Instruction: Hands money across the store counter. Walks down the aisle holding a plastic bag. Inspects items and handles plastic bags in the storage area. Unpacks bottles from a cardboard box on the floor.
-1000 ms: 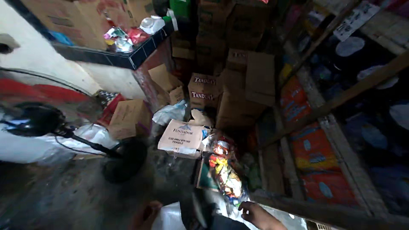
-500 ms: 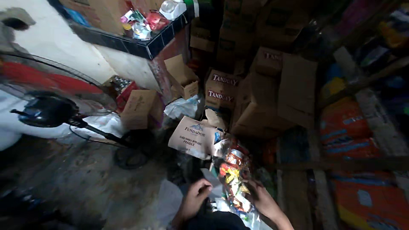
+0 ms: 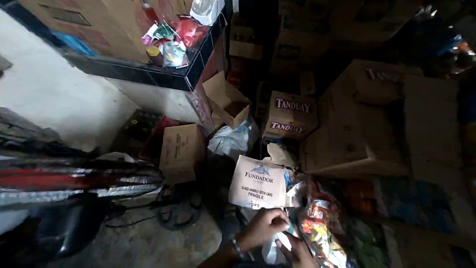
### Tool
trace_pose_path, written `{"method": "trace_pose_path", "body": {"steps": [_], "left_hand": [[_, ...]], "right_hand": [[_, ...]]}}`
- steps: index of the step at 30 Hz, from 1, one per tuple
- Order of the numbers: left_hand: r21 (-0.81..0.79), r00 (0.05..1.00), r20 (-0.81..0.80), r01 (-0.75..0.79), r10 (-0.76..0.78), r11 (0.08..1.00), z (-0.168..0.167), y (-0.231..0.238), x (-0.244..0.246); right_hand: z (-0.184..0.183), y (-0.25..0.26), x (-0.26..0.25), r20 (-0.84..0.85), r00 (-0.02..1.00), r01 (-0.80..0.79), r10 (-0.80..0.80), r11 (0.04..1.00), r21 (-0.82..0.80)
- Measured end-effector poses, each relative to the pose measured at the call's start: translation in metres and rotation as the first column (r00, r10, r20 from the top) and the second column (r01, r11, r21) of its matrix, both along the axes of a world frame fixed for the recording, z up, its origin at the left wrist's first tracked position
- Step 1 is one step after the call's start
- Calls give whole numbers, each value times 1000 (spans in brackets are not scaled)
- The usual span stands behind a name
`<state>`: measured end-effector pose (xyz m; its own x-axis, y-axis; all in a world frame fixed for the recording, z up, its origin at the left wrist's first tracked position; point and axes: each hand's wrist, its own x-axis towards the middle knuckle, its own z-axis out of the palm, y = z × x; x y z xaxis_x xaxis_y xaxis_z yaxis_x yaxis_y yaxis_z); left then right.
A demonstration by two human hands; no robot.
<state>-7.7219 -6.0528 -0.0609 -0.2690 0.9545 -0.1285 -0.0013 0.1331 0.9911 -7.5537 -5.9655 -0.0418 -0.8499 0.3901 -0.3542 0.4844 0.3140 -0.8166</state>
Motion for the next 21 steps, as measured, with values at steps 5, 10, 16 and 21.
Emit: {"method": "trace_pose_path", "body": {"steps": [5,10,16,21], "left_hand": [[5,996,-69,53,-52,999,7,5,-91],[-44,925,-99,364,-366,930,13,25,-93],[-269,815,-300,427,-497,863,26,29,-95],[-286,783,-367,419,-503,861,17,37,-121]], "right_hand": [[12,-7,-51,25,995,99,-98,995,-26],[10,22,-43,-56,986,164,-159,980,112],[22,59,-23,-92,977,206,-194,969,135],[25,77,-21,-253,944,245,-209,962,120]]}}
